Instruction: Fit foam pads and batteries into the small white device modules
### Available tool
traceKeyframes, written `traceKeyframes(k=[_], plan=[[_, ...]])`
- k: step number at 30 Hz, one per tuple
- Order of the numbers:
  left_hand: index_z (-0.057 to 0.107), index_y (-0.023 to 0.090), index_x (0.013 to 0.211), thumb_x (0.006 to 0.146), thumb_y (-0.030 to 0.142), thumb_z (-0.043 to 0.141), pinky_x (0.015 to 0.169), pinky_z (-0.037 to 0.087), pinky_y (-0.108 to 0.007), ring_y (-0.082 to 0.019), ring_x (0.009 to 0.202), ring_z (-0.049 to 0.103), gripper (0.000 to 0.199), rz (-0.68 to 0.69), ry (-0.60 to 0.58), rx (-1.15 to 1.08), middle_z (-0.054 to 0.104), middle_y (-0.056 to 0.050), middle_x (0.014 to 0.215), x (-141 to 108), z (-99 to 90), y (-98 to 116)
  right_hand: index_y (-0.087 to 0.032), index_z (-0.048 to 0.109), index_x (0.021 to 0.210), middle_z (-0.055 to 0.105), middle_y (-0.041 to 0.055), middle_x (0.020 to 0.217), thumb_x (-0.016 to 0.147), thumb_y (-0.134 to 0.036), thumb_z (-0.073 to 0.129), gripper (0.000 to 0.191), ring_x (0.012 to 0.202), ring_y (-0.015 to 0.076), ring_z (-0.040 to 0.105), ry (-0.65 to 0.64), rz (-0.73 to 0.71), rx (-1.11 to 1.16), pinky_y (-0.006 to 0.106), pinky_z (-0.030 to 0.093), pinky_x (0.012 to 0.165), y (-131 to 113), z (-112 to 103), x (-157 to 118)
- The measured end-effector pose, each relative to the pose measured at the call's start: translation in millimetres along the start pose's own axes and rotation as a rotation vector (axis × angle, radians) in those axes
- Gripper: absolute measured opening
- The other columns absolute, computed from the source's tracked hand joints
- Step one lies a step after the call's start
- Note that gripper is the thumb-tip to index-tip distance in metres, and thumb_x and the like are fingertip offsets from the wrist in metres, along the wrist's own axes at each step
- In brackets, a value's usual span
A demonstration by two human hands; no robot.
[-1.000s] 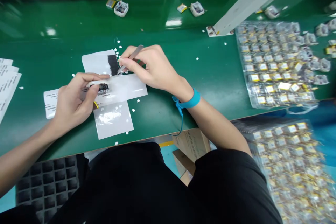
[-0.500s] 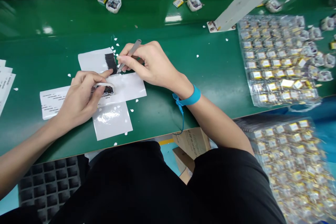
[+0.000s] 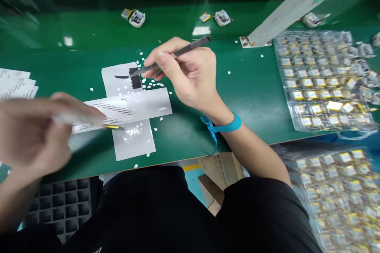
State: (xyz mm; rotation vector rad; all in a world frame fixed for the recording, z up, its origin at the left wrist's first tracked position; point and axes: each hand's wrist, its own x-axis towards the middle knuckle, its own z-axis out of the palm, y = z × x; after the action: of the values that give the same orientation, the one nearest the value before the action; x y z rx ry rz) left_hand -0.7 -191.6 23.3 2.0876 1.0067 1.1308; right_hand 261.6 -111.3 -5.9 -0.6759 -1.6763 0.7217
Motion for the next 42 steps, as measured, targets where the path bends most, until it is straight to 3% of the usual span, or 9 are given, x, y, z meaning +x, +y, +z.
traceKeyframes(k=[3,6,8,14,17,22,28,35,42], plan=[[0.075,0.024,0.1,0.102,0.015,0.068,0.052,0.038,-0.029,-0.014,0.067,0.058,0.012,-0.379,0.38,-0.384,0.075,0.001,0.088,8,-4.2,-12,-0.023,0.082,0.102,0.084,0.0014,0.091,0.106,-0.025,0.066,0.017,0.08,0.0167,0.083,0.025,-0.136,0.035,0.028,0.068,0.064,-5,8,-8],[0.076,0.017,0.089,0.096,0.015,0.069,0.052,0.04,-0.026,-0.012,0.062,0.051,0.01,-0.71,0.369,-0.695,0.078,-0.006,0.091,14,0.1,-31,-0.021,0.081,0.103,0.084,0.0015,0.088,0.107,-0.024,0.063,0.019,0.078,0.0163,0.081,-0.003,-0.287,-0.057,0.03,0.065,0.063,-9,12,-14],[0.077,0.015,0.088,0.095,0.016,0.068,0.057,0.047,-0.025,-0.013,0.068,0.056,0.012,-0.821,0.331,-0.761,0.078,-0.01,0.098,14,4.8,-35,-0.019,0.078,0.101,0.084,0.0015,0.086,0.108,-0.026,0.062,0.019,0.078,0.016,0.081,-0.066,-0.382,-0.148,0.03,0.066,0.065,-15,12,-17],[0.074,0.017,0.08,0.079,0.013,0.084,0.049,0.05,-0.019,-0.01,0.061,0.058,0.011,-0.74,0.372,-0.666,0.072,-0.003,0.08,9,17.9,-26,-0.018,0.075,0.106,0.085,0.004,0.098,0.103,-0.017,0.068,0.007,0.097,0.0184,0.082,-0.418,-0.48,-0.359,0.029,0.07,0.085,-31,7,-23],[0.064,0.019,0.074,0.071,0.009,0.085,0.05,0.061,-0.023,-0.013,0.056,0.065,0.024,-0.7,0.42,-0.587,0.068,0.002,0.068,7,22.6,-24,-0.021,0.074,0.11,0.084,0.0015,0.1,0.105,-0.021,0.067,0.008,0.097,0.0168,0.082,-0.402,-0.511,-0.351,0.027,0.07,0.085,-23,9,-26],[0.058,0.019,0.066,0.068,0.006,0.076,0.043,0.061,-0.027,-0.018,0.053,0.071,0.022,-0.711,0.419,-0.569,0.069,0.002,0.066,8,25.7,-17,-0.025,0.073,0.116,0.083,-0.0026,0.106,0.107,-0.031,0.066,0.014,0.101,0.0153,0.08,-0.395,-0.549,-0.374,0.028,0.07,0.083,-9,13,-31],[0.057,0.017,0.062,0.069,0.005,0.072,0.04,0.057,-0.024,-0.019,0.051,0.072,0.021,-0.759,0.396,-0.618,0.067,0.001,0.062,12,23.5,-13,-0.015,0.074,0.113,0.083,0.0047,0.104,0.099,-0.027,0.077,0.019,0.1,0.0205,0.08,-0.43,-0.616,-0.396,0.03,0.071,0.082,-17,9,-30],[0.059,0.017,0.061,0.063,0.008,0.076,0.034,0.053,-0.024,-0.017,0.045,0.066,0.019,-0.76,0.393,-0.545,0.066,0.003,0.062,11,24.0,-12,-0.02,0.071,0.114,0.083,-0.0002,0.106,0.104,-0.028,0.071,0.013,0.104,0.0174,0.079,-0.468,-0.532,-0.418,0.029,0.07,0.084,-21,9,-32],[0.061,0.017,0.06,0.064,0.009,0.078,0.033,0.049,-0.02,-0.012,0.041,0.06,0.019,-0.775,0.252,-0.534,0.063,0.003,0.058,9,24.0,-11,-0.018,0.071,0.11,0.081,-0.0015,0.099,0.112,-0.029,0.056,0.019,0.1,0.0117,0.079,-0.565,-0.406,-0.205,0.029,0.067,0.094,-22,12,-24]])
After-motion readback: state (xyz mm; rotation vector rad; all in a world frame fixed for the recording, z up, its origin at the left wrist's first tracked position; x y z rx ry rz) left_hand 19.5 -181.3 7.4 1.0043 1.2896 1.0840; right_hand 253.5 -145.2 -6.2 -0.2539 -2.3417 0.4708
